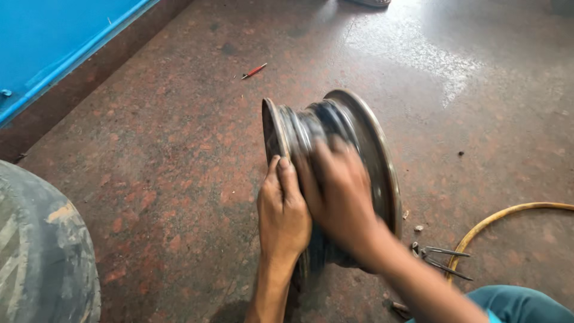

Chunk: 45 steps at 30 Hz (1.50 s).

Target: The person wipes the inside and edges of a metal wheel rim with a cloth by hand while rotating the rim.

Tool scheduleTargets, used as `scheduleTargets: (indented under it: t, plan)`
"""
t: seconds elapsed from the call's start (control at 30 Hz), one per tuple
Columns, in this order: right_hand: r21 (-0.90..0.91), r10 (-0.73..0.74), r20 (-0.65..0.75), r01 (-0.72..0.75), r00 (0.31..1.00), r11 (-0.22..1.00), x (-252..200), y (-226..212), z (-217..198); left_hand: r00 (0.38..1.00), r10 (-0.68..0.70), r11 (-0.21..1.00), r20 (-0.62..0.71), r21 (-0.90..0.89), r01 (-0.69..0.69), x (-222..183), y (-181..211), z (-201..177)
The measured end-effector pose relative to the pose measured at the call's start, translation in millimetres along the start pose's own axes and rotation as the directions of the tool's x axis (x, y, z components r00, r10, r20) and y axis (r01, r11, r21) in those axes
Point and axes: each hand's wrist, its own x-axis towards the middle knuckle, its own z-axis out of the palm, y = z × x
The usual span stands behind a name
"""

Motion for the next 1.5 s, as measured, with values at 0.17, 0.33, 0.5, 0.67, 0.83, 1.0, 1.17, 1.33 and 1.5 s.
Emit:
scheduleTargets:
  t: [0.17, 0.33, 0.5, 0.67, 0.83, 1.0, 1.17, 1.33, 1.5]
  plan:
    - [-0.098, -0.039, -0.006, 0.038, 0.999, 0.994, -32, -4, -6, 0.998, -0.062, 0.998, -0.019, 0.011, 0.063, 6, -14, 5]
    - [-0.033, 0.214, 0.222, -0.212, 0.951, 0.977, 72, 26, 12, 0.929, 0.310, 0.898, -0.202, 0.384, -0.216, -46, -51, 19]
    - [-0.079, 0.279, 0.248, -0.267, 0.928, 0.960, 68, 19, 10, 0.983, 0.104, 0.941, -0.152, 0.336, -0.048, -75, -99, 24]
    - [-0.117, 0.236, 0.324, -0.209, 0.916, 0.971, 74, 12, -3, 0.951, 0.282, 0.927, -0.126, 0.290, -0.237, -84, -47, 19]
    - [-0.027, 0.316, 0.461, -0.343, 0.829, 0.939, 69, 29, 2, 0.994, -0.111, 0.975, -0.009, 0.191, 0.111, -89, -11, 15]
    - [0.007, -0.069, 0.027, 0.069, 0.997, 0.998, -37, -12, -50, 0.995, -0.039, 0.993, -0.091, 0.112, 0.049, -80, -6, 20]
    - [0.008, -0.161, -0.002, 0.161, 0.987, 0.987, -58, -23, -56, 0.990, -0.123, 0.992, -0.067, 0.027, 0.125, -71, -22, 24]
    - [-0.049, 0.072, 0.146, -0.066, 0.987, 0.997, 28, 13, -19, 0.989, -0.149, 0.989, -0.020, 0.020, 0.149, -67, -19, 23]
    - [0.004, -0.052, 0.022, 0.052, 0.998, 0.999, -42, -23, -54, 0.983, -0.183, 0.980, -0.016, -0.077, 0.181, -66, -16, 21]
